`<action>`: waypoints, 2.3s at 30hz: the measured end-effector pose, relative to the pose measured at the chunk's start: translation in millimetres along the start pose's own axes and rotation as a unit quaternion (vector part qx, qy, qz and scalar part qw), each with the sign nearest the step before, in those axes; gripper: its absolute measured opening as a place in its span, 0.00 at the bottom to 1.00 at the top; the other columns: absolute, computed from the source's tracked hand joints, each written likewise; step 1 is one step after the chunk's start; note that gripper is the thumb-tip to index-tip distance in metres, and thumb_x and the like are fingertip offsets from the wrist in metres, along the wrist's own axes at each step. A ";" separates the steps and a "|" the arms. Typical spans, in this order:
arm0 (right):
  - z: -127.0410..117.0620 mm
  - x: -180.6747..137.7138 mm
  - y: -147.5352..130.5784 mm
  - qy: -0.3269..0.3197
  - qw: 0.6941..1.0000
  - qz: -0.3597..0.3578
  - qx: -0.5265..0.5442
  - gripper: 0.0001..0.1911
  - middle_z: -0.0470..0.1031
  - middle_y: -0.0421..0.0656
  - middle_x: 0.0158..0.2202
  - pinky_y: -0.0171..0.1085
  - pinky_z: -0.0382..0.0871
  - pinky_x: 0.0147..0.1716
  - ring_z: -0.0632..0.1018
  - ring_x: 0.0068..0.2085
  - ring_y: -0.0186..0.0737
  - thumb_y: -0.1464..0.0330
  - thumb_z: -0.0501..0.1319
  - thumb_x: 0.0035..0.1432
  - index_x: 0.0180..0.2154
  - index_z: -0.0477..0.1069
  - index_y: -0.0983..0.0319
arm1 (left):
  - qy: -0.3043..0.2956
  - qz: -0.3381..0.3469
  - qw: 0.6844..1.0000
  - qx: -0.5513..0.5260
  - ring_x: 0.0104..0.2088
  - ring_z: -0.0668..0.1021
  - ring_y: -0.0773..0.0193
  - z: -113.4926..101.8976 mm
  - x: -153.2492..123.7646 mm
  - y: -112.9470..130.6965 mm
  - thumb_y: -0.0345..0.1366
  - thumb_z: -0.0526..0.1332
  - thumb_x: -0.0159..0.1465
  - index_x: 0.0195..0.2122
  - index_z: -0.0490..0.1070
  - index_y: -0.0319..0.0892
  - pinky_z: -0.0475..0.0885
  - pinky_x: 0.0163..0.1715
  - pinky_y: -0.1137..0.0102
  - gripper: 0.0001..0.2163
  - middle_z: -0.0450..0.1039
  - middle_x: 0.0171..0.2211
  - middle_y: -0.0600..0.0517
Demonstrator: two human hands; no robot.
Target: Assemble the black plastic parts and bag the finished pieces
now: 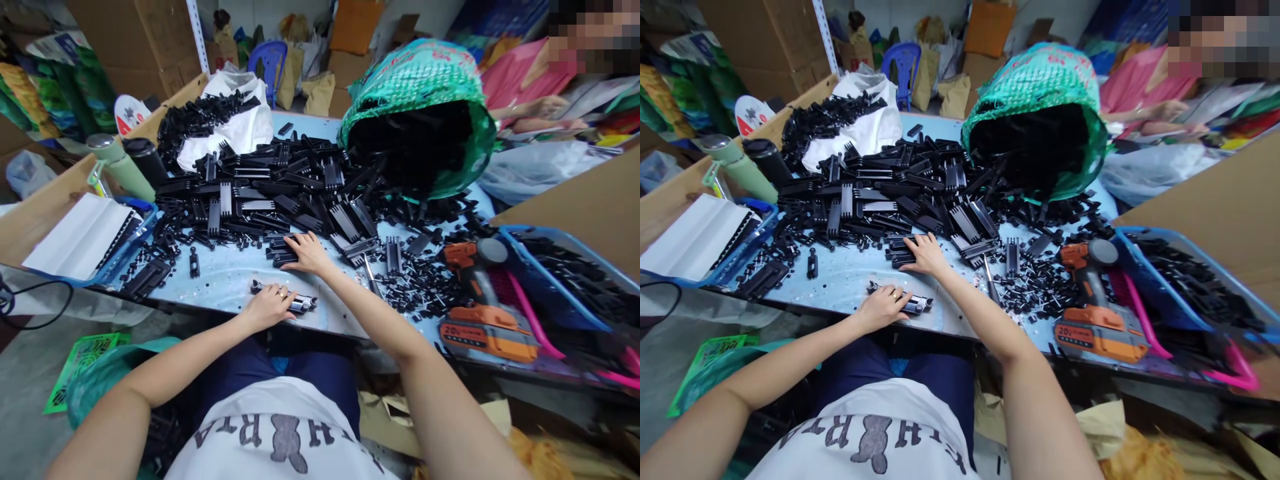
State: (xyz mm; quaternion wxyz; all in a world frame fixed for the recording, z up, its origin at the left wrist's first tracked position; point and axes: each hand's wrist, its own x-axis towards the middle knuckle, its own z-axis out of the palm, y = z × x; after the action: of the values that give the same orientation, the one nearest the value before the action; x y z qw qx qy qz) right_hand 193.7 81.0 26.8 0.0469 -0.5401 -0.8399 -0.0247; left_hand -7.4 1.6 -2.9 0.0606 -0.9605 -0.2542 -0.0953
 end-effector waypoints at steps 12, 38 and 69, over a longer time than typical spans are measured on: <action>4.9 42.1 -5.3 0.024 0.996 0.080 -0.017 0.41 0.67 0.54 0.48 0.48 0.46 0.52 0.63 0.49 0.51 0.41 0.46 0.54 0.57 0.59 0.66 | -0.012 -0.029 0.999 -0.030 0.46 0.70 0.53 -2.7 19.1 -3.7 0.42 0.63 0.58 0.54 0.62 0.42 0.61 0.45 0.59 0.24 0.68 0.47 0.41; -20.2 -86.7 41.8 0.047 0.873 0.148 0.463 0.27 0.76 0.48 0.45 0.44 0.70 0.46 0.77 0.44 0.45 0.54 0.64 0.49 0.48 0.71 0.63 | 0.184 -0.572 0.799 -0.013 0.48 0.68 0.47 -33.9 -79.4 -103.0 0.41 0.55 0.60 0.42 0.66 0.36 0.64 0.46 0.56 0.14 0.67 0.44 0.39; -13.0 -100.8 -44.8 0.090 0.768 0.132 0.620 0.23 0.68 0.43 0.42 0.34 0.74 0.26 0.73 0.28 0.29 0.57 0.53 0.61 0.56 0.63 0.53 | 0.189 -0.190 0.843 -0.465 0.38 0.75 0.64 -45.9 25.6 -0.7 0.36 0.56 0.63 0.48 0.71 0.38 0.70 0.41 0.67 0.14 0.73 0.36 0.46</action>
State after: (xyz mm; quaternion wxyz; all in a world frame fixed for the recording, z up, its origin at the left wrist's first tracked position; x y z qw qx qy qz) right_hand 195.2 -30.0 29.5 0.4495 -0.4945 -0.5850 0.4595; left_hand 7.2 6.8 47.3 -0.3661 -0.7719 -0.3415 -0.3918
